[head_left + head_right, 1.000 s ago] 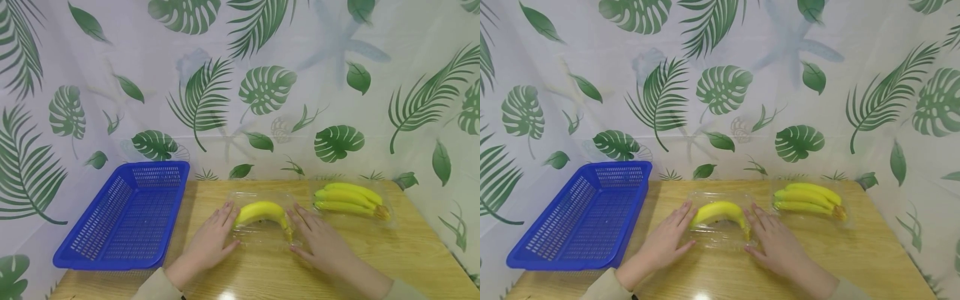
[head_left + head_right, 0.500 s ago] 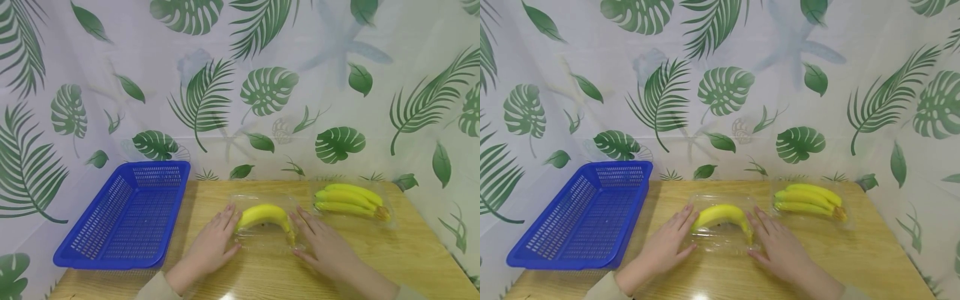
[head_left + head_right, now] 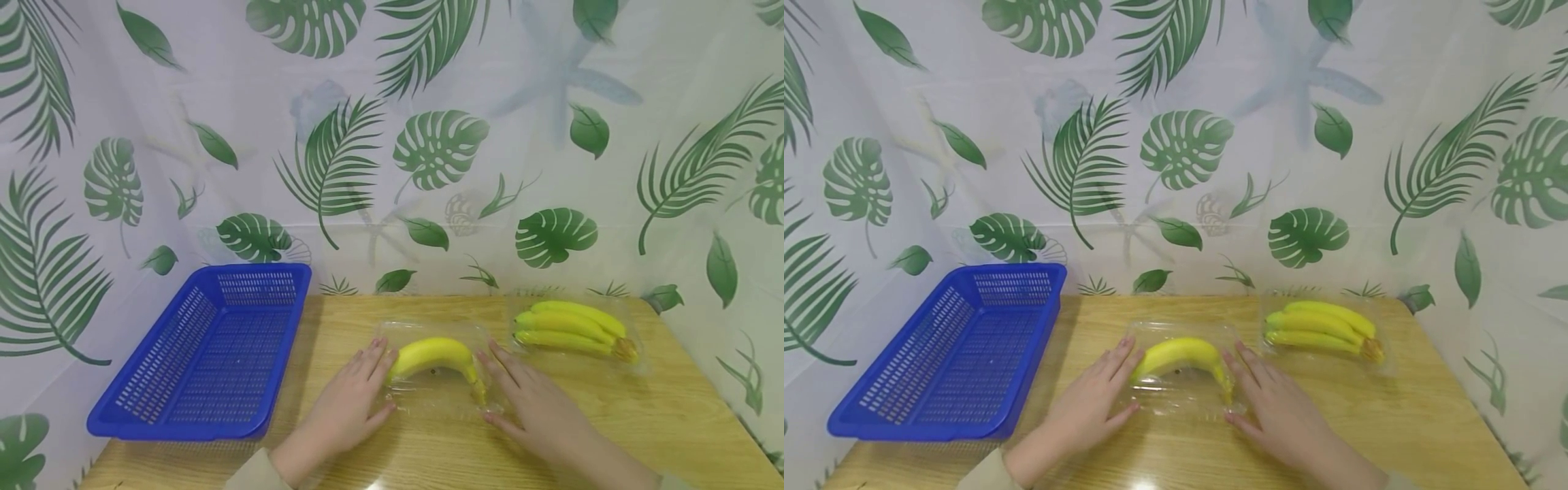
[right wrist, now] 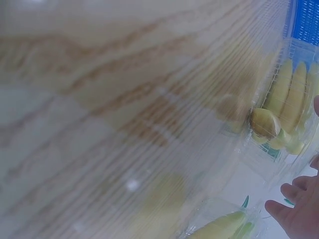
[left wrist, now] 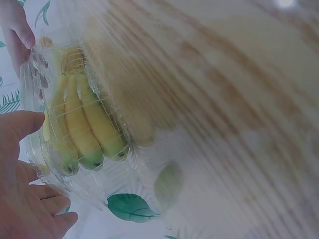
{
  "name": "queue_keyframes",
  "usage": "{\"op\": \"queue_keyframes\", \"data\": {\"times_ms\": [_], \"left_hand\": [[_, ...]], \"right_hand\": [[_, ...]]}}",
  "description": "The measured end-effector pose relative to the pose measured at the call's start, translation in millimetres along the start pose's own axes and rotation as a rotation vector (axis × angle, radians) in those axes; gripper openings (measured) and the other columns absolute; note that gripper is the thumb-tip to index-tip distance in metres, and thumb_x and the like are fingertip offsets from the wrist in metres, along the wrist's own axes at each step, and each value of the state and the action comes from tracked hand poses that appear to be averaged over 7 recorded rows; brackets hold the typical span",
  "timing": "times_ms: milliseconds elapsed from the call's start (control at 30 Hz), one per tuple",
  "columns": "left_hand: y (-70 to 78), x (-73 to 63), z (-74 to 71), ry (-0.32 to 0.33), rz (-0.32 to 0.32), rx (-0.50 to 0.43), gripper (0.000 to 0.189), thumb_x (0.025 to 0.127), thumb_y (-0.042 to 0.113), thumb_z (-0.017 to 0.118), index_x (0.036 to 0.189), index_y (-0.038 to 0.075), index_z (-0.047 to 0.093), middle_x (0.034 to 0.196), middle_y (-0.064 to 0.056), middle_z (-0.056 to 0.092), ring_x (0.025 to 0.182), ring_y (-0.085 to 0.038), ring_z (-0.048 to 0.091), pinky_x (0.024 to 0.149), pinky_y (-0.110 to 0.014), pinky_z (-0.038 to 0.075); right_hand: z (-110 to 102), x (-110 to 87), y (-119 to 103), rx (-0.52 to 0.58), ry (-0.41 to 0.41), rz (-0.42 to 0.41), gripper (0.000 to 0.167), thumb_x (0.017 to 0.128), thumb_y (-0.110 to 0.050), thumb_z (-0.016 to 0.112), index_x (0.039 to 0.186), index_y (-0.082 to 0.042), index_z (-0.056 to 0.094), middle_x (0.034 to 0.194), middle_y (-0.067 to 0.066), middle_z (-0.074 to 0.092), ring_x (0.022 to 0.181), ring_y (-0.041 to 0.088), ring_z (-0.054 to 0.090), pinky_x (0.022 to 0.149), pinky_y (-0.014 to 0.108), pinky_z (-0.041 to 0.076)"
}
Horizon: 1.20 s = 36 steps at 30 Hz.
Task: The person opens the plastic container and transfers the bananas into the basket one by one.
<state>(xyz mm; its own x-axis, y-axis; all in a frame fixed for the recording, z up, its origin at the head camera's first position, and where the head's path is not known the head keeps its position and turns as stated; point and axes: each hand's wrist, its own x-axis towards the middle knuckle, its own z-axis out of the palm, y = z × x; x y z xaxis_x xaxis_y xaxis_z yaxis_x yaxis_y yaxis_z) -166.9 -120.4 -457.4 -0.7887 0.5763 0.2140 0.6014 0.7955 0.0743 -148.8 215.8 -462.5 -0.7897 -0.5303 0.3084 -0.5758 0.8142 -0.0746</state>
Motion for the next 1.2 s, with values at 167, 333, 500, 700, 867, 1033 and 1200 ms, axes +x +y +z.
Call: {"op": "queue_keyframes", "data": {"times_ms": [167, 333, 500, 700, 867, 1033, 1200], "left_hand": [[1.6, -1.2, -0.3, 0.011, 0.005, 0.011, 0.083, 0.100, 0.045, 0.071, 0.164, 0.006, 0.035, 0.173, -0.019, 0.032, 0.160, -0.034, 0.033, 0.131, -0.048, 0.032], [1.9, -2.1, 0.7, 0.015, 0.008, 0.007, 0.084, 0.100, 0.045, 0.071, 0.165, 0.006, 0.035, 0.173, -0.019, 0.032, 0.161, -0.034, 0.032, 0.131, -0.048, 0.033], [1.0, -2.2, 2.8, 0.020, 0.012, 0.008, 0.084, 0.100, 0.046, 0.071, 0.165, 0.007, 0.035, 0.173, -0.019, 0.031, 0.161, -0.033, 0.032, 0.130, -0.048, 0.033], [0.8, -2.4, 3.9, 0.017, 0.011, 0.000, 0.084, 0.100, 0.046, 0.071, 0.165, 0.007, 0.035, 0.173, -0.019, 0.030, 0.161, -0.033, 0.031, 0.130, -0.048, 0.033], [1.5, -3.1, 2.8, 0.011, 0.007, -0.011, 0.083, 0.100, 0.045, 0.071, 0.165, 0.007, 0.035, 0.174, -0.019, 0.030, 0.161, -0.033, 0.032, 0.131, -0.048, 0.033], [2.1, -3.3, 1.3, 0.007, 0.005, -0.016, 0.083, 0.100, 0.045, 0.070, 0.165, 0.007, 0.035, 0.174, -0.019, 0.030, 0.161, -0.033, 0.032, 0.130, -0.048, 0.033], [2.0, -2.8, 1.2, 0.003, 0.004, -0.014, 0.083, 0.100, 0.045, 0.070, 0.165, 0.007, 0.035, 0.174, -0.019, 0.029, 0.161, -0.033, 0.032, 0.131, -0.048, 0.033]], "right_hand": [[-2.1, -1.8, -0.8, -0.009, 0.018, -0.009, 0.091, 0.095, -0.043, 0.078, 0.167, -0.011, 0.031, 0.170, 0.023, 0.035, 0.145, 0.041, 0.053, 0.112, 0.059, 0.053], [-3.2, -3.3, -1.1, -0.008, 0.010, -0.011, 0.090, 0.095, -0.042, 0.078, 0.166, -0.011, 0.032, 0.170, 0.023, 0.036, 0.144, 0.041, 0.053, 0.111, 0.059, 0.054], [-3.1, -4.1, -1.8, 0.011, -0.013, 0.008, 0.089, 0.096, -0.042, 0.077, 0.167, -0.013, 0.031, 0.171, 0.022, 0.033, 0.146, 0.041, 0.052, 0.112, 0.061, 0.053], [-2.8, -5.0, -2.2, 0.002, -0.001, 0.009, 0.090, 0.096, -0.042, 0.078, 0.167, -0.013, 0.031, 0.171, 0.021, 0.034, 0.145, 0.041, 0.053, 0.112, 0.060, 0.054], [-2.9, -5.7, -3.0, -0.001, 0.005, 0.008, 0.091, 0.095, -0.042, 0.079, 0.167, -0.013, 0.031, 0.171, 0.021, 0.035, 0.143, 0.040, 0.054, 0.110, 0.059, 0.055], [-3.4, -5.7, -3.4, -0.001, 0.009, 0.007, 0.089, 0.095, -0.041, 0.079, 0.166, -0.012, 0.033, 0.170, 0.021, 0.035, 0.143, 0.040, 0.054, 0.110, 0.060, 0.055], [-3.3, -6.2, -3.6, 0.000, 0.000, 0.015, 0.089, 0.096, -0.042, 0.078, 0.166, -0.012, 0.032, 0.171, 0.020, 0.035, 0.144, 0.040, 0.054, 0.111, 0.060, 0.054]]}}
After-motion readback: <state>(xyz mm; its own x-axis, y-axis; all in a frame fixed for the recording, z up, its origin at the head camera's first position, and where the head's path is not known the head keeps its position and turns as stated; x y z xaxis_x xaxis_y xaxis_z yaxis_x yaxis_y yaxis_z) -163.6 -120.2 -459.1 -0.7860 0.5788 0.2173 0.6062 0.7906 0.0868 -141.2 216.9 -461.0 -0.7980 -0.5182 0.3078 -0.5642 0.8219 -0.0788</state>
